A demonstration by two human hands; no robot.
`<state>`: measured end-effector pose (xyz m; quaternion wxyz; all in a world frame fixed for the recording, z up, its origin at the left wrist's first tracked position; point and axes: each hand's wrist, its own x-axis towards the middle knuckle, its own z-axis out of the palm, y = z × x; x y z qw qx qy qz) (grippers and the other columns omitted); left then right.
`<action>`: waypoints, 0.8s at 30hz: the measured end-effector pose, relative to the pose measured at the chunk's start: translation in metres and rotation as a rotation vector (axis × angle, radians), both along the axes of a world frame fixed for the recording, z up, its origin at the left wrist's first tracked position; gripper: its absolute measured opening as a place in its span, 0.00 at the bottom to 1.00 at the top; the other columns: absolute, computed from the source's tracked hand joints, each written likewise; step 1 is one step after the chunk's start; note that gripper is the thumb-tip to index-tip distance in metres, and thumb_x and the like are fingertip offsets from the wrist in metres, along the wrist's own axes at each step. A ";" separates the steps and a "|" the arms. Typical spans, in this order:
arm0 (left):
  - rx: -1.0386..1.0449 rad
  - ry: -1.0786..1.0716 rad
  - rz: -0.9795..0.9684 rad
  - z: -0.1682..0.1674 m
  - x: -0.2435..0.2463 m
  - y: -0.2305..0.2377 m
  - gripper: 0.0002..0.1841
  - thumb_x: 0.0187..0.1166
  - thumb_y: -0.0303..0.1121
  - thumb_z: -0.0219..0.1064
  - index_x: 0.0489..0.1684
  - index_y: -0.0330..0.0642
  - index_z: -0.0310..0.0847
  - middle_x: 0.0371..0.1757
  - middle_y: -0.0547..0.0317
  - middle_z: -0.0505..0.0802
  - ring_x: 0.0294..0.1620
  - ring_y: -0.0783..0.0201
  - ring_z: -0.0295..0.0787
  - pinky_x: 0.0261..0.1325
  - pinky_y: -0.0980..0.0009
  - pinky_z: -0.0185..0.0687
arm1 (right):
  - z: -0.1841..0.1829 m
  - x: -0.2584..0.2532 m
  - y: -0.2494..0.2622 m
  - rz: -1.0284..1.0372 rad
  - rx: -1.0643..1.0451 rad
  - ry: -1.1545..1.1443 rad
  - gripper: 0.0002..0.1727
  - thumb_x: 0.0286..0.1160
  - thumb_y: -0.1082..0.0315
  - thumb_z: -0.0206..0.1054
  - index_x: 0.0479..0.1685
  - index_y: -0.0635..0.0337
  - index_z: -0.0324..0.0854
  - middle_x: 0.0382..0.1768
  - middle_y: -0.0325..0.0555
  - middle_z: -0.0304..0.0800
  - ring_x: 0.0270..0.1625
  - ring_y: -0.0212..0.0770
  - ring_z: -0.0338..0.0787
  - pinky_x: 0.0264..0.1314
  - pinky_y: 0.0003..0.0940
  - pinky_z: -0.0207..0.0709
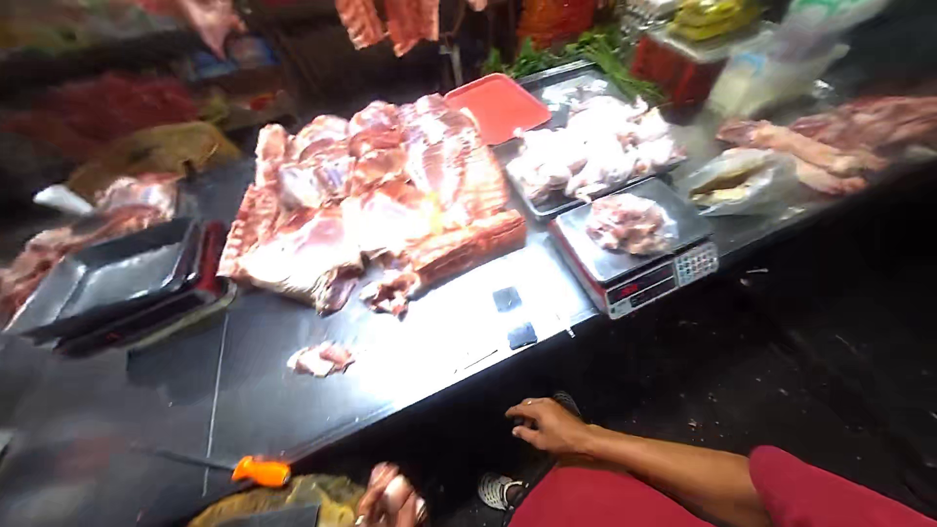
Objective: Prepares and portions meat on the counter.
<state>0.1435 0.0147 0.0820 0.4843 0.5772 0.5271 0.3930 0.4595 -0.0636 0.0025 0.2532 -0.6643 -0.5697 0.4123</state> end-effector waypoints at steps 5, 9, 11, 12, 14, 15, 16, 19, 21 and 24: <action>0.052 -0.218 -0.489 0.072 0.243 0.037 0.25 0.63 0.24 0.77 0.62 0.30 0.80 0.65 0.51 0.90 0.59 0.66 0.92 0.55 0.70 0.93 | 0.074 0.173 -0.014 -0.872 0.553 -0.366 0.19 0.72 0.62 0.73 0.59 0.64 0.90 0.54 0.58 0.92 0.55 0.50 0.92 0.60 0.47 0.87; 0.301 -0.264 -0.803 0.127 0.408 0.042 0.21 0.70 0.28 0.76 0.62 0.31 0.82 0.57 0.53 0.92 0.52 0.69 0.91 0.55 0.71 0.91 | 0.084 0.317 -0.022 -1.121 0.407 -0.502 0.39 0.65 0.59 0.78 0.81 0.60 0.74 0.72 0.67 0.79 0.76 0.66 0.78 0.78 0.65 0.70; 0.328 -0.258 -0.886 0.144 0.477 0.040 0.23 0.68 0.25 0.75 0.64 0.34 0.82 0.60 0.51 0.90 0.51 0.66 0.92 0.53 0.67 0.92 | 0.080 0.364 -0.026 -1.113 0.285 -0.403 0.23 0.74 0.62 0.74 0.67 0.62 0.86 0.58 0.64 0.91 0.63 0.65 0.88 0.70 0.68 0.75; 0.339 -0.243 -0.923 0.150 0.508 0.039 0.25 0.66 0.23 0.75 0.67 0.37 0.81 0.64 0.51 0.89 0.52 0.64 0.91 0.52 0.66 0.92 | 0.085 0.379 -0.026 -1.123 0.285 -0.327 0.16 0.79 0.64 0.69 0.59 0.62 0.90 0.49 0.61 0.94 0.54 0.62 0.93 0.63 0.67 0.80; 0.428 -0.198 -1.010 0.159 0.560 0.038 0.28 0.68 0.21 0.74 0.72 0.41 0.79 0.71 0.50 0.86 0.55 0.61 0.91 0.51 0.63 0.92 | 0.104 0.401 -0.025 -1.161 0.358 -0.106 0.13 0.84 0.66 0.65 0.53 0.64 0.90 0.40 0.57 0.95 0.43 0.53 0.93 0.54 0.59 0.83; 0.471 -0.163 -1.049 0.161 0.581 0.037 0.29 0.68 0.19 0.73 0.72 0.40 0.78 0.71 0.48 0.86 0.54 0.58 0.91 0.49 0.60 0.91 | 0.113 0.409 -0.024 -1.178 0.398 0.031 0.12 0.84 0.66 0.66 0.53 0.65 0.89 0.39 0.55 0.94 0.39 0.47 0.92 0.51 0.52 0.84; 0.509 -0.120 -1.089 0.158 0.599 0.036 0.28 0.67 0.18 0.73 0.71 0.39 0.78 0.69 0.46 0.86 0.52 0.56 0.91 0.47 0.58 0.91 | 0.120 0.418 -0.021 -1.195 0.435 0.180 0.11 0.84 0.68 0.66 0.52 0.67 0.88 0.38 0.52 0.93 0.37 0.42 0.91 0.49 0.45 0.86; 0.574 0.106 -1.276 0.141 0.634 0.038 0.28 0.66 0.15 0.73 0.70 0.33 0.78 0.70 0.40 0.86 0.61 0.48 0.89 0.60 0.51 0.87 | 0.138 0.436 -0.011 -1.221 0.520 0.576 0.08 0.85 0.71 0.64 0.49 0.68 0.85 0.35 0.45 0.90 0.32 0.33 0.88 0.42 0.34 0.87; 0.597 0.437 -1.364 0.119 0.650 0.048 0.24 0.71 0.19 0.71 0.69 0.35 0.82 0.69 0.40 0.87 0.67 0.43 0.86 0.70 0.45 0.81 | 0.145 0.442 -0.006 -1.218 0.529 0.711 0.07 0.85 0.72 0.62 0.47 0.65 0.84 0.32 0.41 0.88 0.30 0.32 0.86 0.40 0.31 0.84; 0.572 0.829 -1.288 0.065 0.669 0.080 0.21 0.74 0.28 0.72 0.68 0.42 0.85 0.77 0.42 0.83 0.78 0.36 0.76 0.73 0.35 0.74 | 0.147 0.440 -0.004 -1.177 0.542 0.757 0.06 0.84 0.72 0.63 0.43 0.64 0.85 0.27 0.39 0.85 0.27 0.31 0.83 0.36 0.29 0.83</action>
